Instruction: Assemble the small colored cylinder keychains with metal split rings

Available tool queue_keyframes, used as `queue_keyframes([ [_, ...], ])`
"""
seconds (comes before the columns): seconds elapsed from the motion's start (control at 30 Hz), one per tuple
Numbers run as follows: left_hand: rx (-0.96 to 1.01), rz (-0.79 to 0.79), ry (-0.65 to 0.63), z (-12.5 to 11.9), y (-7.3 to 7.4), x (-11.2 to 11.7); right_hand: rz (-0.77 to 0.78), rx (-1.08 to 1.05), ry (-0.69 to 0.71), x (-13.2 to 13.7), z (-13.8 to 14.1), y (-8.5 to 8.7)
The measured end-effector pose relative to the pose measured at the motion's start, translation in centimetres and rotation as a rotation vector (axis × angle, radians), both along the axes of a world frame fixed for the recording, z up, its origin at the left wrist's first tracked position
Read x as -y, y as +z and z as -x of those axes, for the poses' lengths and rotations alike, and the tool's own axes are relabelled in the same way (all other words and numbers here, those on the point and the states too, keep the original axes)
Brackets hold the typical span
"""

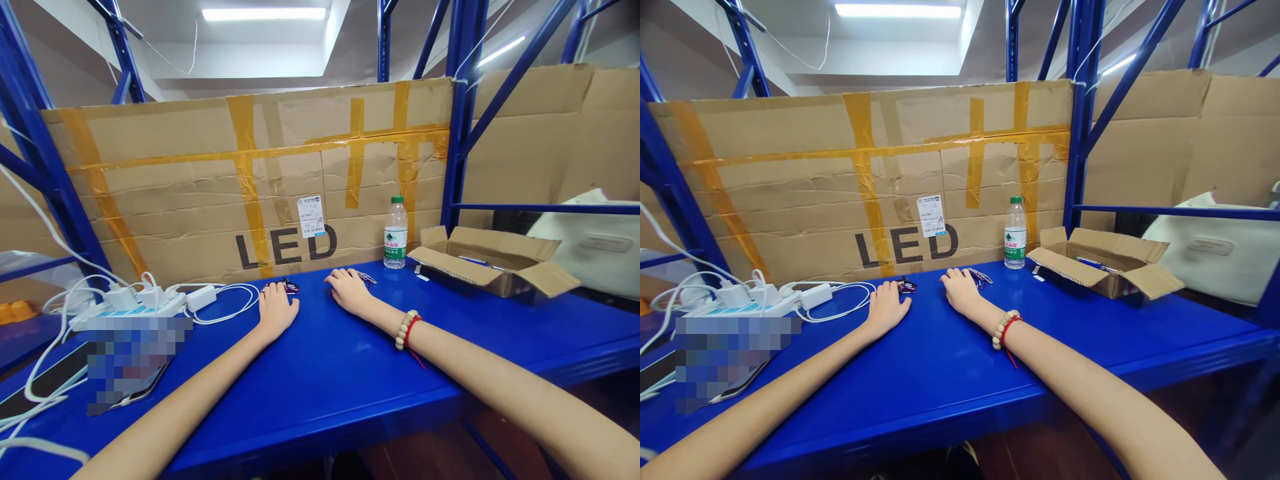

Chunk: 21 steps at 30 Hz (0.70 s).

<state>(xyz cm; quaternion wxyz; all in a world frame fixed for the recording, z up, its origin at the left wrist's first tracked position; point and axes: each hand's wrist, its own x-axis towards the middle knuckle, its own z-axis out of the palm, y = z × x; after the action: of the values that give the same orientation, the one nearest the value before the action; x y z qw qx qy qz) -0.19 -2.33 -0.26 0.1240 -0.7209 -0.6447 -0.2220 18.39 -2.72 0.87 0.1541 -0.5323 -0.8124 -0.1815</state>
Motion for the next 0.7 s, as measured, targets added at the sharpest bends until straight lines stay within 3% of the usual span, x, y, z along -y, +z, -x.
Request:
queue_keyframes([
  [0.17,0.025,0.011,-0.101,0.05,0.01,-0.24,0.069,-0.113,0.181,-0.09,0.11,-0.39],
  [0.27,0.085,0.044,-0.282,0.16,-0.08,-0.51,0.134,-0.193,0.248,-0.3,-0.14,-0.65],
  [0.4,0.155,0.051,-0.567,0.27,-0.02,-0.59,0.152,-0.243,0.234,-0.65,-0.41,-0.83],
  [0.5,0.184,0.055,-0.702,0.18,0.31,-0.2,0.138,-0.237,0.29,-0.85,-0.45,-0.84],
  [0.6,0.202,0.017,-0.711,0.02,0.62,0.19,0.118,-0.201,0.388,-0.88,-0.36,-0.74],
  [0.7,0.166,-0.067,-0.508,-0.02,0.54,0.18,0.107,-0.164,0.43,-0.79,-0.23,-0.61],
])
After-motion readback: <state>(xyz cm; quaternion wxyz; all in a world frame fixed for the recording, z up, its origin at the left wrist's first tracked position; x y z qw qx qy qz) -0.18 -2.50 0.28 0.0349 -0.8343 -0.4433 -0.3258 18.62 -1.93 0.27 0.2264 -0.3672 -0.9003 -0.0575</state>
